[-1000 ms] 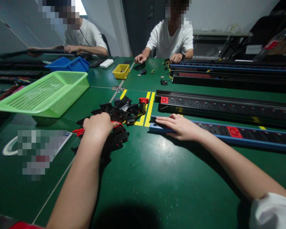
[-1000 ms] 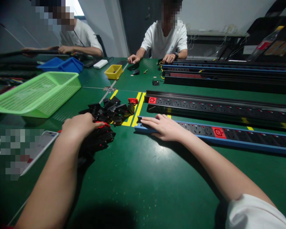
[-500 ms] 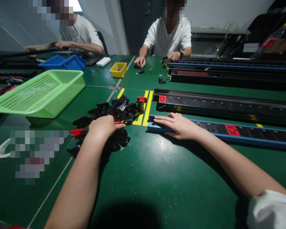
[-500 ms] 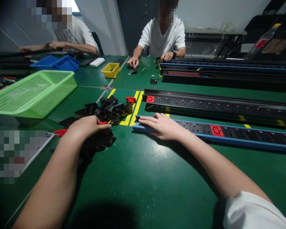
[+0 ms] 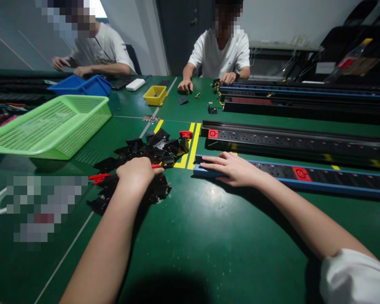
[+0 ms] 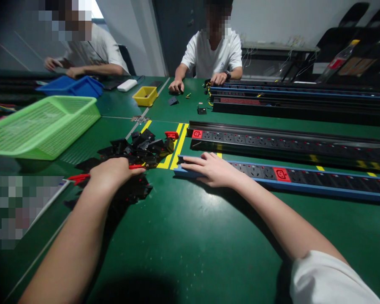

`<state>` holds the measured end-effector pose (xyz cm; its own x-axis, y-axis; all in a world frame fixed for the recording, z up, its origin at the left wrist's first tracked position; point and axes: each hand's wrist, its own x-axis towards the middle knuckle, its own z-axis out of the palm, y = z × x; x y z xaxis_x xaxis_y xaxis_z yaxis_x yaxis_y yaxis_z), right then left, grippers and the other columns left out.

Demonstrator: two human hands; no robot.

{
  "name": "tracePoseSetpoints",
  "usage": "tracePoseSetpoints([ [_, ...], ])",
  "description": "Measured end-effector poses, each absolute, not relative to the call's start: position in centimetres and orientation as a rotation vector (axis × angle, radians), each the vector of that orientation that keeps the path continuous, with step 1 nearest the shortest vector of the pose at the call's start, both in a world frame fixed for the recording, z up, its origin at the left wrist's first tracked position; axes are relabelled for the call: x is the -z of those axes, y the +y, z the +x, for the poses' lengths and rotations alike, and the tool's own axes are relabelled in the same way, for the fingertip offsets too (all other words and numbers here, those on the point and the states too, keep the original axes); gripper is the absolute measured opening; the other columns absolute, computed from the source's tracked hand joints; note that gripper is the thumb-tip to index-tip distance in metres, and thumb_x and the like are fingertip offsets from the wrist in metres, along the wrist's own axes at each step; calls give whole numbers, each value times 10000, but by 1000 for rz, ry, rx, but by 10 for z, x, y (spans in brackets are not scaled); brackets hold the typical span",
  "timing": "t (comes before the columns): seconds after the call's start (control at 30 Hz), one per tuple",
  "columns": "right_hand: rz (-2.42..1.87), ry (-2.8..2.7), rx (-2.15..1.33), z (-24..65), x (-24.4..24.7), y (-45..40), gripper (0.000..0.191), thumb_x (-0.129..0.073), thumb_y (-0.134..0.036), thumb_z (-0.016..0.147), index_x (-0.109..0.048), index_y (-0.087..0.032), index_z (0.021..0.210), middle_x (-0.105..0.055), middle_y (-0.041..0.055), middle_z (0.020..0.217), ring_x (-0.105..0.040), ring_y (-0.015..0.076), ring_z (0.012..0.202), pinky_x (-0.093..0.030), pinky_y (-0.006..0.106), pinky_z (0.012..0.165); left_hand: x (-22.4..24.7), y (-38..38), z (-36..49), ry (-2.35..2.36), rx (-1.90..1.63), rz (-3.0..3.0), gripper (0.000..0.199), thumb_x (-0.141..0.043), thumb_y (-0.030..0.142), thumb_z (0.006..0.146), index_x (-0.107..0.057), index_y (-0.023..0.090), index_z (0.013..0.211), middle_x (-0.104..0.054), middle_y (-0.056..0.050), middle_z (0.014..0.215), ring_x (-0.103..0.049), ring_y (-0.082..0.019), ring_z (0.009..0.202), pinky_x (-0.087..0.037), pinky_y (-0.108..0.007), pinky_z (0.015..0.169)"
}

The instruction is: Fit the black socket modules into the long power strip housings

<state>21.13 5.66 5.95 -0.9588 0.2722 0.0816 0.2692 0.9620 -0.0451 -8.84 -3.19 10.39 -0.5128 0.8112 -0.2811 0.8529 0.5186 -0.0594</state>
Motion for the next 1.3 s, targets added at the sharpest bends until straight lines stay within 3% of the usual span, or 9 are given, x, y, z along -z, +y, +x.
tracePoseSetpoints([
  [0.2, -394, -3081, 28, 209, -61, 55, 692, -438, -258, 937, -164, -358, 1564, -234, -24, 1624, -467, 276, 1001, -432, 437, 815, -107, -34, -87, 2499, 226, 1455, 530, -602, 657, 709, -717, 185, 919, -710, -242, 1081, -658, -440, 1006, -522, -503, 779],
  [0.47, -402, -3058, -12, 209, -58, 55, 720, -465, -256, 917, -167, -355, 1564, -275, -12, 1613, -470, 284, 1024, -432, 452, 843, -99, -30, -83, 2509, 208, 1442, 732, -498, 769, 703, -707, 134, 1001, -704, -278, 1055, -657, -455, 989, -515, -505, 777],
  [0.67, -420, -3056, 0, 208, -58, 54, 703, -466, -256, 913, -203, -345, 1558, -295, -5, 1606, -470, 275, 984, -432, 441, 821, -97, -30, -87, 2491, 192, 1456, 764, -508, 764, 679, -679, 127, 1064, -694, -276, 1103, -652, -469, 1014, -511, -515, 774],
  [0.9, -431, -3052, 11, 207, -59, 54, 680, -476, -273, 912, -246, -340, 1548, -320, 9, 1595, -471, 261, 940, -437, 437, 808, -91, -29, -115, 2407, 82, 1585, 689, -610, 701, 632, -645, 159, 1056, -726, -201, 1038, -692, -374, 913, -508, -391, 697],
  [1.13, -438, -3052, -40, 207, -59, 54, 597, -444, -322, 948, -298, -323, 1527, -328, 11, 1591, -477, 261, 955, -436, 437, 813, -105, -32, -107, 2205, -263, 1614, 618, -709, 498, 613, -589, 160, 1117, -722, -90, 994, -685, -261, 868, -510, -319, 717],
  [1.3, -445, -3056, -45, 207, -60, 53, 577, -452, -324, 949, -329, -309, 1513, -354, 28, 1577, -479, 269, 970, -435, 439, 809, -96, -28, -80, 1880, -689, 1481, 699, -720, 303, 619, -502, 151, 1266, -686, -101, 1088, -671, -191, 816, -527, -291, 690],
])
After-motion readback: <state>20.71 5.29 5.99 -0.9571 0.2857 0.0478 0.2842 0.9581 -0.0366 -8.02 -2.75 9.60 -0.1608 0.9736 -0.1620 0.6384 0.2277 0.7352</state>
